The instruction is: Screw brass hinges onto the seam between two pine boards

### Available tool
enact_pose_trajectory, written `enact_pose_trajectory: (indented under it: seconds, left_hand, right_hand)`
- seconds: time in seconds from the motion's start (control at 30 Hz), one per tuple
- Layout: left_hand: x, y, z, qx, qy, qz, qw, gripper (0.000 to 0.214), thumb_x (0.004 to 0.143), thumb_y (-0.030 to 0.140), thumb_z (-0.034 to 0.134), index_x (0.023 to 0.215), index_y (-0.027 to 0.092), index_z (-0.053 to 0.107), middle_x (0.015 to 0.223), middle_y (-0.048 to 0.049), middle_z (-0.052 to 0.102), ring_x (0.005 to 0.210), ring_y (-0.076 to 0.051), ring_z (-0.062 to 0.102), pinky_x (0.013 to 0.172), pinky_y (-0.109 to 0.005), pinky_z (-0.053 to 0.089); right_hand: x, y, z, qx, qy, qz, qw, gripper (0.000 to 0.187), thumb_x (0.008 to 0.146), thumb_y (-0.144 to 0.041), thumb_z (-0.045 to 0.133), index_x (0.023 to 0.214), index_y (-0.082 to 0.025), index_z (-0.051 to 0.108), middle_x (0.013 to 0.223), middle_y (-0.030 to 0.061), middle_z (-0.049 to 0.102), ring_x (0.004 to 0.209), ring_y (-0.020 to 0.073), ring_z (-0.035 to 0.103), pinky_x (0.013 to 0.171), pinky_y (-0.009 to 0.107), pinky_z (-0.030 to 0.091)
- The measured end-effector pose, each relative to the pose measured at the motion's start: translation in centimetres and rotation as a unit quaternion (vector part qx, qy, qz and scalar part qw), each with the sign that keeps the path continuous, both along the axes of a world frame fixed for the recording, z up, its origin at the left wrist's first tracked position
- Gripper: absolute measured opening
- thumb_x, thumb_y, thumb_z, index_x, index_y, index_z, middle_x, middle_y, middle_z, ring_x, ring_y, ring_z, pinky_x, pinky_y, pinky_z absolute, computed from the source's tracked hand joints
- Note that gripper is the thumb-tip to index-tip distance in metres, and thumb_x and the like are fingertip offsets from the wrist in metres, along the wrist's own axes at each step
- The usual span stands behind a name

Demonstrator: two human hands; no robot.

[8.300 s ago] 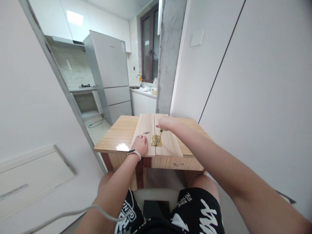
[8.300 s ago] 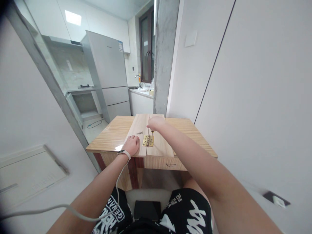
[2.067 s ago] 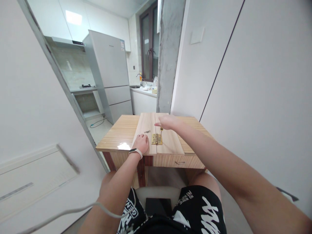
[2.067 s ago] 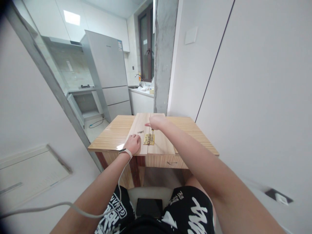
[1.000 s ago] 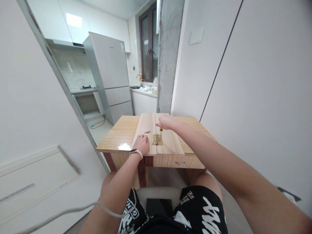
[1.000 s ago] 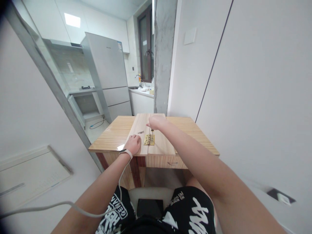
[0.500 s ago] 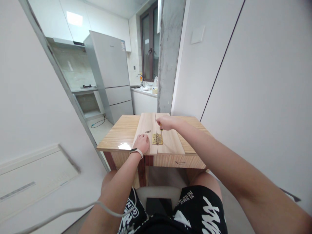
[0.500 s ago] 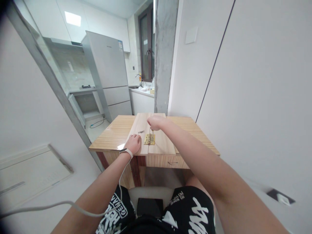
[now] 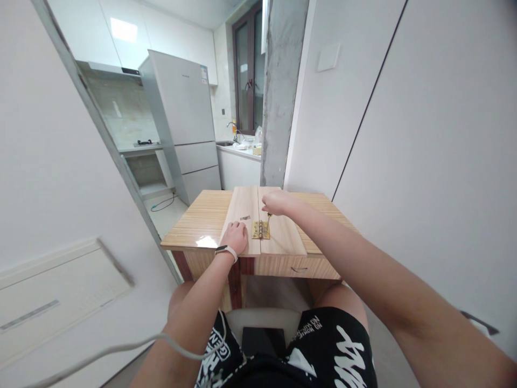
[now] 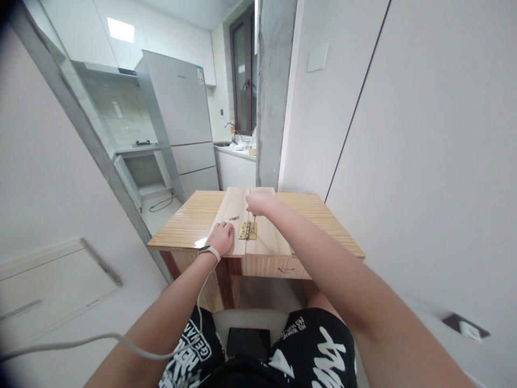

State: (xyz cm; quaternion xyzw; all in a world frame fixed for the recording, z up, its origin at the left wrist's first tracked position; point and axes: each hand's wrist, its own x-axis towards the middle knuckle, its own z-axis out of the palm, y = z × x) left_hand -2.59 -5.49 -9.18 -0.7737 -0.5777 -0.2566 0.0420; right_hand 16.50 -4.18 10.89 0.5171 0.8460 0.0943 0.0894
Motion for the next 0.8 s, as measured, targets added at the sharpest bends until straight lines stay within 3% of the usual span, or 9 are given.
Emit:
enact_pose_trajectory:
  seconds: [0.13, 0.23, 0.37, 0.5, 0.67, 0.8]
  left_hand:
    - [0.0, -0.1, 0.1, -0.006, -0.003, 0.001, 1.0, 0.023, 0.1, 0.022, 0.043, 0.11, 0.02, 0.064, 0.111, -0.0124, 0.063, 0.108, -0.027, 0.051, 0.099, -0.041, 0.04]
    - [0.0, -0.1, 0.1, -0.005, -0.001, 0.002, 1.0, 0.024, 0.1, 0.021, 0.043, 0.111, 0.02, 0.064, 0.111, -0.0122, 0.063, 0.108, -0.027, 0.051, 0.098, -0.04, 0.04]
    - [0.0, 0.1, 0.0, 0.002, 0.003, 0.0, 1.0, 0.023, 0.101, 0.022, 0.042, 0.109, 0.019, 0.064, 0.11, -0.0123, 0.062, 0.108, -0.027, 0.051, 0.099, -0.04, 0.04]
    - [0.0, 0.2, -0.2, 0.005, 0.004, 0.003, 1.0, 0.022, 0.1, 0.022, 0.044, 0.108, 0.019, 0.064, 0.111, -0.0123, 0.062, 0.109, -0.027, 0.051, 0.099, -0.04, 0.039]
    - [0.0, 0.1, -0.1, 0.004, 0.004, 0.001, 1.0, 0.022, 0.1, 0.021, 0.044, 0.11, 0.019, 0.063, 0.111, -0.012, 0.062, 0.108, -0.027, 0.051, 0.099, -0.04, 0.04]
    - [0.0, 0.1, -0.1, 0.0, 0.006, 0.005, 1.0, 0.022, 0.1, 0.02, 0.044, 0.109, 0.02, 0.064, 0.111, -0.0118, 0.062, 0.108, -0.027, 0.051, 0.099, -0.04, 0.04]
  right_hand:
    - [0.1, 0.5, -0.1, -0.011, 0.001, 0.046, 0.999, 0.017, 0.087, -0.028, 0.072, 0.102, -0.022, 0.076, 0.106, 0.0103, 0.077, 0.099, 0.0238, 0.07, 0.079, 0.029, 0.048]
    - [0.1, 1.0, -0.4, -0.036, 0.025, 0.062, 0.997, 0.022, 0.083, -0.027, 0.077, 0.104, -0.023, 0.075, 0.104, 0.0062, 0.077, 0.097, 0.0208, 0.07, 0.078, 0.026, 0.047]
    - [0.1, 0.9, -0.8, -0.004, 0.037, 0.05, 0.998, 0.045, 0.086, -0.049, 0.074, 0.116, -0.016, 0.071, 0.113, 0.0153, 0.075, 0.103, 0.0266, 0.069, 0.079, 0.03, 0.049]
    - [-0.2, 0.4, -0.8, 0.042, 0.031, 0.005, 0.999, 0.061, 0.098, -0.064, 0.045, 0.111, -0.012, 0.073, 0.117, 0.0233, 0.072, 0.107, 0.0322, 0.068, 0.084, 0.037, 0.051]
    - [-0.4, 0.2, -0.3, 0.018, 0.018, -0.02, 0.999, 0.046, 0.099, -0.05, 0.051, 0.113, -0.012, 0.074, 0.118, 0.0223, 0.072, 0.11, 0.0295, 0.068, 0.088, 0.034, 0.05]
    - [-0.3, -0.4, 0.4, -0.006, 0.011, 0.027, 1.0, 0.031, 0.096, -0.038, 0.059, 0.114, -0.016, 0.073, 0.117, 0.0165, 0.074, 0.107, 0.0262, 0.069, 0.084, 0.031, 0.049]
